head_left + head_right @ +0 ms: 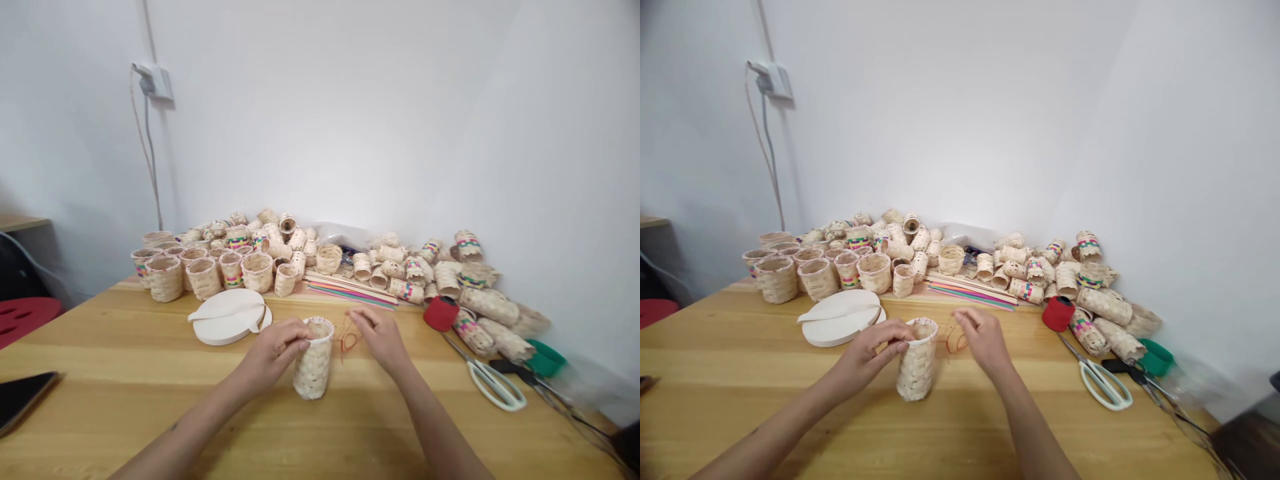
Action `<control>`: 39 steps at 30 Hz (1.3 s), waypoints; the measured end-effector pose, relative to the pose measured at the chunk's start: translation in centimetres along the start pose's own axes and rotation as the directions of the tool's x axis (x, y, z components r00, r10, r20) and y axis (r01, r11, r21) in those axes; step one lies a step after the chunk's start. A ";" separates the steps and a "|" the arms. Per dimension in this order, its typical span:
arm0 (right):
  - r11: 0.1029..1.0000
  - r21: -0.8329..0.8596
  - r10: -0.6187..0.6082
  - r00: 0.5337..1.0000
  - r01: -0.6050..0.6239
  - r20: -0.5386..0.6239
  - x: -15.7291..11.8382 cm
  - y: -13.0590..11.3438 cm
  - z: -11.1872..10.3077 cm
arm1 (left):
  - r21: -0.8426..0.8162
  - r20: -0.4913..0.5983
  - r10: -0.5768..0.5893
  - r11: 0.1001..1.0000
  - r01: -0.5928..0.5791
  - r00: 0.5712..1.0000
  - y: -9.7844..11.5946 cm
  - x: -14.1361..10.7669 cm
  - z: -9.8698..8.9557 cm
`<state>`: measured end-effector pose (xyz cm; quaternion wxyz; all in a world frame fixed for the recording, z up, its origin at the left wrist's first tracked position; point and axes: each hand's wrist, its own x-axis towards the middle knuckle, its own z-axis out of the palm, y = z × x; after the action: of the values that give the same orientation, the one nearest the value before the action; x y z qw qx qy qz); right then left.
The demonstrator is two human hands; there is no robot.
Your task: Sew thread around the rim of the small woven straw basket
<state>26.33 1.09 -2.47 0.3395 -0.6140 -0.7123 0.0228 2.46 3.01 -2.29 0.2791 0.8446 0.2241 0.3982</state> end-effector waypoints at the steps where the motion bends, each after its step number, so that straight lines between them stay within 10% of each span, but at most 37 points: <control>1: 0.996 -0.042 0.071 0.996 -0.073 -0.053 0.2 1.0 -0.5 | -0.015 0.000 -0.008 1.000 0.008 1.000 -0.1 0.0 0.0; 6: 0.952 -0.113 0.244 0.927 -0.285 -0.286 0.5 4.2 -3.5 | -0.023 -0.022 -0.019 1.000 0.019 1.000 -0.3 0.0 0.1; 10: 0.995 0.000 0.096 0.927 -0.103 -0.362 0.1 2.6 -3.3 | -0.027 -0.046 0.020 0.999 -0.021 0.999 -0.4 -0.1 0.4; 19: 0.868 0.290 -0.393 0.915 0.403 -0.097 -1.4 -2.9 1.1 | -0.037 -0.020 0.046 0.998 -0.047 0.999 0.1 -0.1 0.5; 39: 0.906 0.157 -0.407 0.911 0.392 0.073 -1.9 -3.0 1.2 | 0.305 -0.242 0.346 0.914 -0.267 0.907 -0.4 -0.8 1.8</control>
<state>23.19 -0.91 -2.88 0.3414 -0.4279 -0.8362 0.0339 3.42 2.27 -3.93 0.0610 0.8311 0.1774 0.5236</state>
